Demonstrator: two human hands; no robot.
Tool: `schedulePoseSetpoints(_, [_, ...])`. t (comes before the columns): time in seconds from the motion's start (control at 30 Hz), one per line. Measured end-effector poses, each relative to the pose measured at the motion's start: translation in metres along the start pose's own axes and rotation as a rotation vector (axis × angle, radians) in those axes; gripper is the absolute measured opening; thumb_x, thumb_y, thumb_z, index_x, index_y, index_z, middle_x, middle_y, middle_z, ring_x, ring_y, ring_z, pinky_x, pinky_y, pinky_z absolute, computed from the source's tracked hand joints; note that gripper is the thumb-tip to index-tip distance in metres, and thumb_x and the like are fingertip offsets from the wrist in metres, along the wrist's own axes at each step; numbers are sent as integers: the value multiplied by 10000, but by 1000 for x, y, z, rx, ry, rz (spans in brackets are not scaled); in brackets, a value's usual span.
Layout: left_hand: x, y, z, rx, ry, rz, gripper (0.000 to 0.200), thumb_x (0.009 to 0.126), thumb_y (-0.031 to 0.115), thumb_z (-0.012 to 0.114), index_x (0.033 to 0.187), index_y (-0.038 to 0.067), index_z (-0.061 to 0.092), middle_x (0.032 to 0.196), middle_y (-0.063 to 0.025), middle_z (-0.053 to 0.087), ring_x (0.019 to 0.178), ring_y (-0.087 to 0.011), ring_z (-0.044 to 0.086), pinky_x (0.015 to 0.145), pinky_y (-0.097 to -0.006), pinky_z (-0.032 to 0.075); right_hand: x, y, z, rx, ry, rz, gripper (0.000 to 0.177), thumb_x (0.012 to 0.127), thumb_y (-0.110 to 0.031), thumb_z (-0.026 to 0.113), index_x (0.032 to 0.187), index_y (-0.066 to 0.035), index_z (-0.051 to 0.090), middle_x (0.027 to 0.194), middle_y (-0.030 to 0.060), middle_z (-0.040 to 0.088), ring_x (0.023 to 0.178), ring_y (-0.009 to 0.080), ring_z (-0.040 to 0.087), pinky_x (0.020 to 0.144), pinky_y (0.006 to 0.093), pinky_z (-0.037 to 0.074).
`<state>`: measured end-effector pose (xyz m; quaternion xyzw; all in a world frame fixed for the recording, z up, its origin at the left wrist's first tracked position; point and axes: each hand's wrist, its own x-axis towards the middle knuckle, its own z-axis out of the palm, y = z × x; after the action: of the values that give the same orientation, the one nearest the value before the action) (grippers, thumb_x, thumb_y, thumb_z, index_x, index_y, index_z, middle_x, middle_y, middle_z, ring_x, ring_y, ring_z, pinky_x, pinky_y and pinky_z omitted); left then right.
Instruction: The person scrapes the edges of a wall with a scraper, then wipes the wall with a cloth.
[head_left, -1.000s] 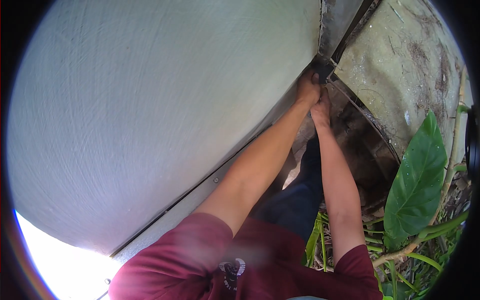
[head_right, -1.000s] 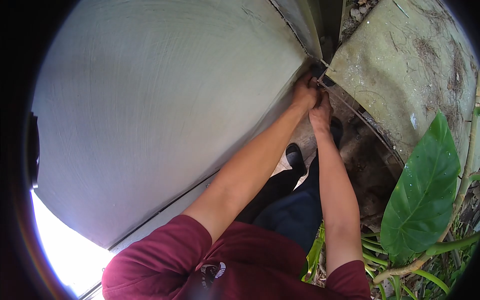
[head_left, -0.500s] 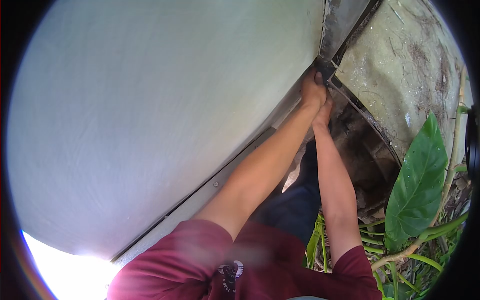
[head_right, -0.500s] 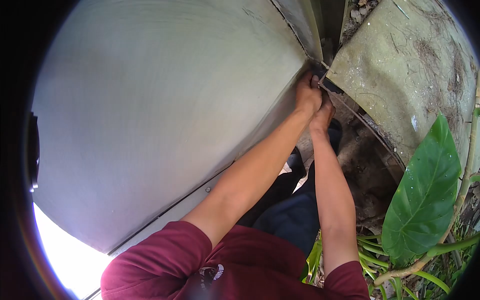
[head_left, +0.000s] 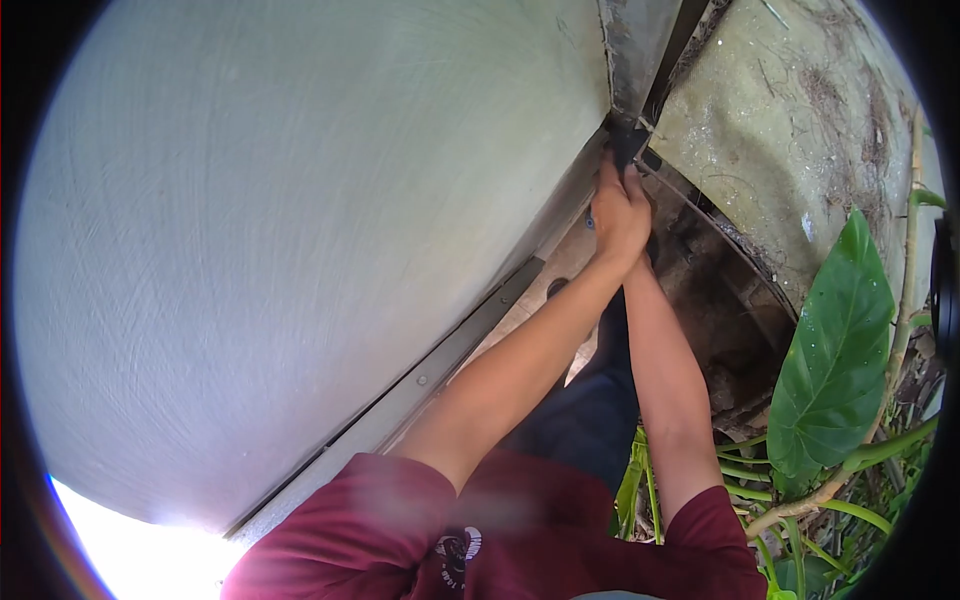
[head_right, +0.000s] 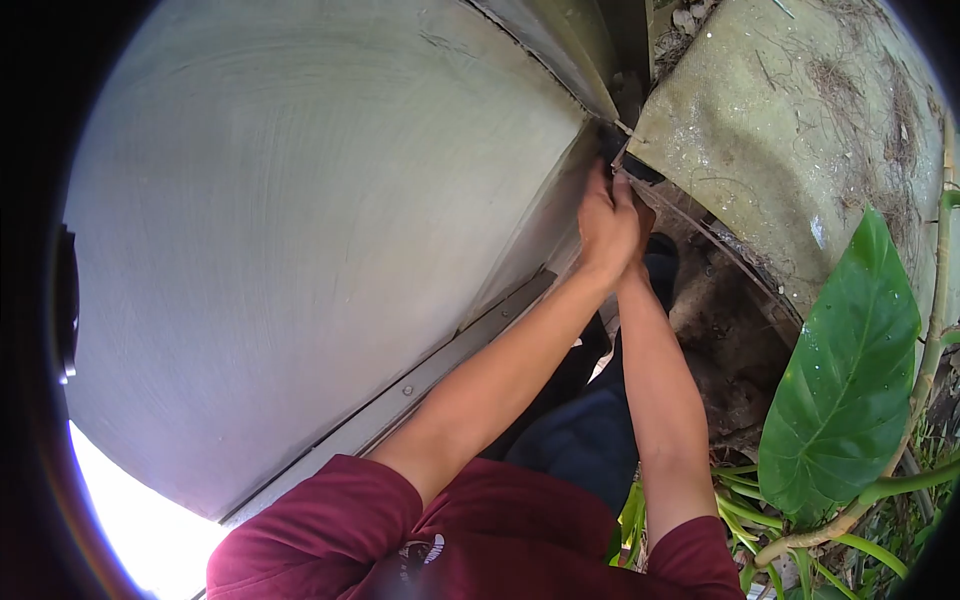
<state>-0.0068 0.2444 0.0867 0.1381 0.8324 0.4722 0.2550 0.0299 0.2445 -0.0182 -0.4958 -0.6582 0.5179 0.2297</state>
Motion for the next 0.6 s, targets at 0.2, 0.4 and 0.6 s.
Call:
schedulePoseSetpoints(0.2, [5,-11,10,148,-122,0,578,921,228,508,1418,-25,356,1456,-304,315,1344,-474,291,1123,-492,231,-9,2,-10,73,-50,44,265,917,-255,543,1020,-41,660,934,161,688,889,340,655,759,402,503])
schedulePoseSetpoints(0.4, [-10,-1,-10,289,-109,144,591,934,270,531,1416,-27,359,1386,-332,393,1305,-446,378,1083,-435,318,-21,-11,-10,159,0,30,271,922,-255,530,1017,-38,660,934,161,690,880,335,658,748,400,504])
schedulePoseSetpoints(0.6, [9,-14,2,237,-101,144,642,886,199,564,1426,-36,310,1381,-308,392,1292,-448,381,1081,-450,310,1,7,5,273,6,125,277,928,-255,517,1013,-34,661,934,161,691,870,331,661,737,398,506])
